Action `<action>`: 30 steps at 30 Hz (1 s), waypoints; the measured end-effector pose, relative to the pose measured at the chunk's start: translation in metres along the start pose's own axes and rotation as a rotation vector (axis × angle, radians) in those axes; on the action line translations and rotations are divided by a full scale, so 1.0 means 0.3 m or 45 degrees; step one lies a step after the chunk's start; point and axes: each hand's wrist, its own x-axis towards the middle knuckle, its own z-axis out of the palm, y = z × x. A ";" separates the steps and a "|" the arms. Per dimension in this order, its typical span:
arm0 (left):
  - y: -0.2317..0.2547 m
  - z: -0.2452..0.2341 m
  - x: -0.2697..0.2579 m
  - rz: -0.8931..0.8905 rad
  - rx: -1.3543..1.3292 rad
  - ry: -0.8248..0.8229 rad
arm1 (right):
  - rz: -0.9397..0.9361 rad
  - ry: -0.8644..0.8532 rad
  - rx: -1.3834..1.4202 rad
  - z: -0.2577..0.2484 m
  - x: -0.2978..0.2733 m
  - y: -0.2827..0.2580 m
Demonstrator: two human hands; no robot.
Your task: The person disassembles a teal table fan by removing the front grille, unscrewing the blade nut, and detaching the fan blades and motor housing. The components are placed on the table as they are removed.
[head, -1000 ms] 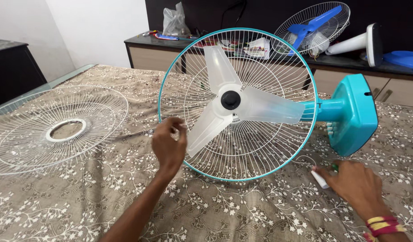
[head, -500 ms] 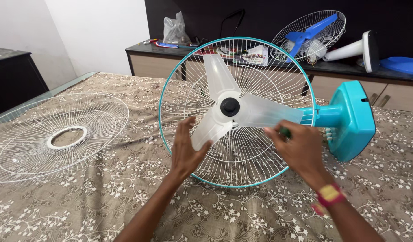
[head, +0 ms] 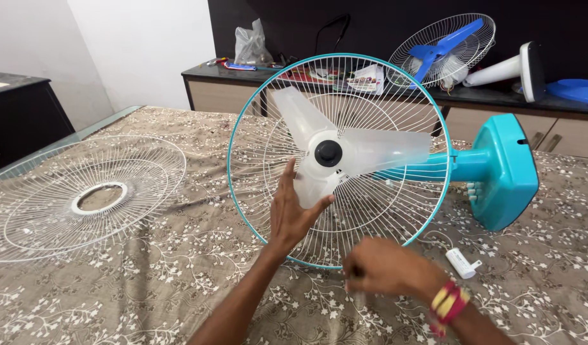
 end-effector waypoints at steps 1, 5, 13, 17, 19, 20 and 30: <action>0.005 0.010 -0.004 0.053 0.010 0.026 | -0.040 0.025 0.003 0.025 -0.015 -0.009; 0.020 0.044 -0.016 -0.002 -0.001 -0.005 | -0.051 0.025 -0.008 0.054 -0.045 -0.018; 0.033 0.014 -0.010 0.016 0.035 -0.059 | 0.068 0.728 0.040 -0.018 0.070 -0.018; 0.040 0.004 -0.010 0.025 0.022 -0.059 | 0.004 1.136 -0.055 -0.110 0.183 0.009; 0.045 0.003 -0.010 0.048 -0.014 -0.039 | -0.027 1.250 -0.127 -0.151 0.234 0.018; 0.048 0.005 -0.010 0.060 -0.032 -0.030 | -0.050 1.288 -0.165 -0.167 0.256 0.021; 0.130 0.025 -0.043 -0.083 -0.110 0.013 | 0.054 1.400 -0.614 -0.216 0.396 0.056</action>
